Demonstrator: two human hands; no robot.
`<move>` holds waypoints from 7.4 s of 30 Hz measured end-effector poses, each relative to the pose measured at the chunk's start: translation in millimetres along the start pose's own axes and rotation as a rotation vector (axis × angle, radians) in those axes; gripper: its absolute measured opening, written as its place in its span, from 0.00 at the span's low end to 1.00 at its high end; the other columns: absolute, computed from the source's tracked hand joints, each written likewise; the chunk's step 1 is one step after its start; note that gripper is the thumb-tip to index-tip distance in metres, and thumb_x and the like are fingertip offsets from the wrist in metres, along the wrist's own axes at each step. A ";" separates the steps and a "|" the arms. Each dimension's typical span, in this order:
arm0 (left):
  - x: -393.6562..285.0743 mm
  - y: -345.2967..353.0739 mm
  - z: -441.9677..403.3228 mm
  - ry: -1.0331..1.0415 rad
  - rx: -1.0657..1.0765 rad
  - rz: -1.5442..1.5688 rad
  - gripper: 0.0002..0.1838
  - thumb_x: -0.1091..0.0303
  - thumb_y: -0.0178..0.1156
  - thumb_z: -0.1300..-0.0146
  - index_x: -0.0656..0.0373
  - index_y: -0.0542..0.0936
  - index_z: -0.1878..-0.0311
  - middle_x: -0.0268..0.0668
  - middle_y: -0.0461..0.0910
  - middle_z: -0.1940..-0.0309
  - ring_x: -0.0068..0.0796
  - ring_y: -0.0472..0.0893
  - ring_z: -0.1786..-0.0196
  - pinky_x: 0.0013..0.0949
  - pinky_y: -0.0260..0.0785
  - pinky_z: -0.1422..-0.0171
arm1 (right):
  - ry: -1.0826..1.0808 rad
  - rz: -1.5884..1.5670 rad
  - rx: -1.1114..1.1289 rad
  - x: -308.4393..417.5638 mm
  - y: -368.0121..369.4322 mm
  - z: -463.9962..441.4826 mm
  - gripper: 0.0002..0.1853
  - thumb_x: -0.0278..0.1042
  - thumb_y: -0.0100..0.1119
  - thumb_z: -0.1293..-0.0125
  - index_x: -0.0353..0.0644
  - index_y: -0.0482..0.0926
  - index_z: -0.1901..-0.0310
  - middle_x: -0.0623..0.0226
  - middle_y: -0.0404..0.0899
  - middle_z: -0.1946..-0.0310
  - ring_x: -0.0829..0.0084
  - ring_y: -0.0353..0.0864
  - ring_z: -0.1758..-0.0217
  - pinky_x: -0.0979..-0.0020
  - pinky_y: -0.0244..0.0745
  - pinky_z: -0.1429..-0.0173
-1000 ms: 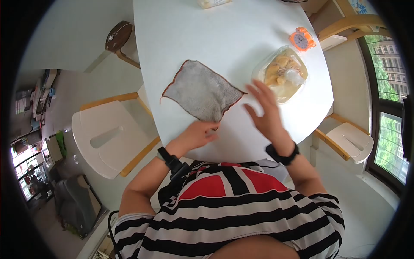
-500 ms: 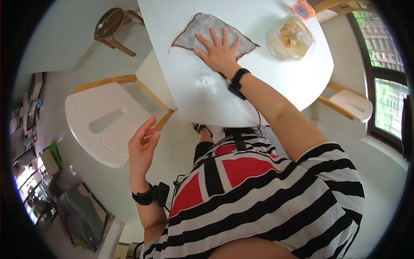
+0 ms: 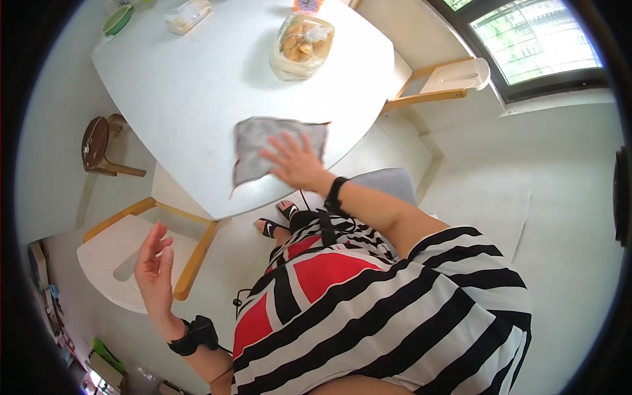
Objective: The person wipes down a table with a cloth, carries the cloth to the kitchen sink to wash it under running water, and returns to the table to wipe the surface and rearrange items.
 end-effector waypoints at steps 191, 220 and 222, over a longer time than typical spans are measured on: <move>64.5 -706.4 -767.9 -0.300 -0.043 0.219 0.08 0.70 0.58 0.37 0.61 0.73 0.57 0.37 0.76 0.74 0.29 0.74 0.82 0.31 0.65 0.80 | 0.479 0.018 -0.113 340.0 88.4 -962.4 0.25 0.50 0.40 0.23 0.71 0.59 0.25 0.75 0.49 0.21 0.56 0.40 0.18 0.33 0.38 0.24; 8.3 -537.6 -835.1 -0.135 0.375 0.008 0.09 0.69 0.59 0.38 0.65 0.73 0.61 0.38 0.74 0.77 0.30 0.74 0.81 0.30 0.65 0.79 | 0.797 0.146 -0.352 385.5 73.6 -768.8 0.26 0.48 0.48 0.31 0.67 0.68 0.31 0.72 0.57 0.24 0.56 0.44 0.18 0.37 0.35 0.23; 13.0 -519.5 -858.0 -0.145 0.447 -0.044 0.09 0.69 0.58 0.38 0.65 0.73 0.61 0.38 0.74 0.77 0.30 0.75 0.81 0.30 0.66 0.79 | 1.050 0.021 -0.219 389.5 62.7 -690.4 0.28 0.46 0.47 0.30 0.65 0.64 0.28 0.70 0.56 0.23 0.53 0.46 0.19 0.32 0.36 0.26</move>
Point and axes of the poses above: each hand's wrist, its own z-axis away from the middle knuckle, its own y-axis out of the palm, x = y × z, the point moved 3 cm from there along -z, towards the middle knuckle
